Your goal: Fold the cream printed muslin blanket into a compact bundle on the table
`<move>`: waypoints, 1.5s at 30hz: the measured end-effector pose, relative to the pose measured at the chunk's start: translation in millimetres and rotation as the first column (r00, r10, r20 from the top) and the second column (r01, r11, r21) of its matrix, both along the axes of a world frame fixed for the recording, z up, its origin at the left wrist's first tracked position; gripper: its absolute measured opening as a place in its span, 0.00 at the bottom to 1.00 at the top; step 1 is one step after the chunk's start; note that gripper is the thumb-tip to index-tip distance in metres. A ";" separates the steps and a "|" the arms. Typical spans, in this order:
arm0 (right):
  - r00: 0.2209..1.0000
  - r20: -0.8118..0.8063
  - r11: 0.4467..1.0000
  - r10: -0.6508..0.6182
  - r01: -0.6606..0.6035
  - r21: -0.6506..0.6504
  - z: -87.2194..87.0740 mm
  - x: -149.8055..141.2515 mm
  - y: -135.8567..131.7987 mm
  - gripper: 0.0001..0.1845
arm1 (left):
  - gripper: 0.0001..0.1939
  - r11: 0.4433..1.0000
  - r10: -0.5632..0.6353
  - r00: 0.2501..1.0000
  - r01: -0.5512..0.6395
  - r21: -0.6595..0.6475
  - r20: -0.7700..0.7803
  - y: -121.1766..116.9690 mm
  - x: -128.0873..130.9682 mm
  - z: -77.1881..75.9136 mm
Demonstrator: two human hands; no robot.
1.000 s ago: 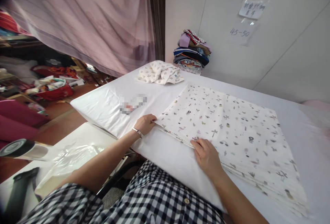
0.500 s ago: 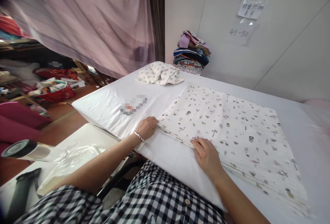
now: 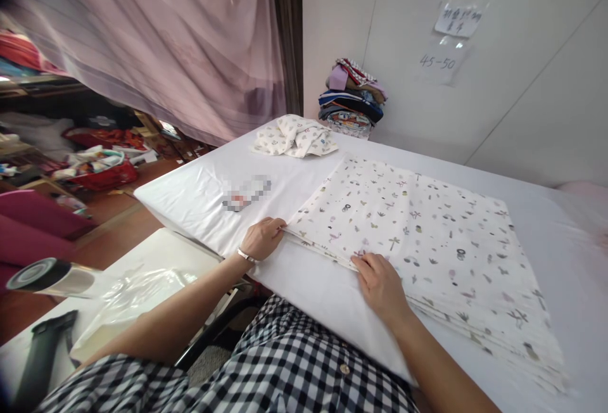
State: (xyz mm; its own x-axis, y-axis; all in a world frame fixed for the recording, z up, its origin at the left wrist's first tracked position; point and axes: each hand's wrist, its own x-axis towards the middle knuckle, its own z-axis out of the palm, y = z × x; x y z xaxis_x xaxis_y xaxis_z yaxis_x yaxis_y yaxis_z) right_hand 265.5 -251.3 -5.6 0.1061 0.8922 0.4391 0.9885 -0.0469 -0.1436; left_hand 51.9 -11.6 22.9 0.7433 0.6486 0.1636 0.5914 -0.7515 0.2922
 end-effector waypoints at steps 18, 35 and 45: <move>1.000 -0.013 0.997 0.025 -0.026 -0.076 4.6 -3.3 -0.9 0.18 | 0.19 0.970 -0.198 0.979 0.203 -0.132 0.047 22.2 4.0 16.4; 0.998 -0.056 0.999 0.012 -0.015 -0.052 5.2 -3.3 -0.7 0.19 | 0.14 0.838 -0.532 0.846 0.531 0.126 -0.031 5.4 17.8 7.0; 0.998 -0.063 0.998 0.004 -0.007 -0.058 4.5 -3.8 -0.3 0.19 | 0.14 0.793 -0.558 0.813 0.581 0.185 -0.163 11.0 18.4 3.9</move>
State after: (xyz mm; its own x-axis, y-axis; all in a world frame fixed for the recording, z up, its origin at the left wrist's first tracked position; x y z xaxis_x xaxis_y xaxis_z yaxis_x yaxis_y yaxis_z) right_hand 261.6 -251.6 -1.1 0.1269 0.9165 0.3793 0.9779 -0.0516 -0.2026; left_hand 70.3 -0.6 26.8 0.9858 0.0590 0.1570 0.0521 -0.9975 0.0477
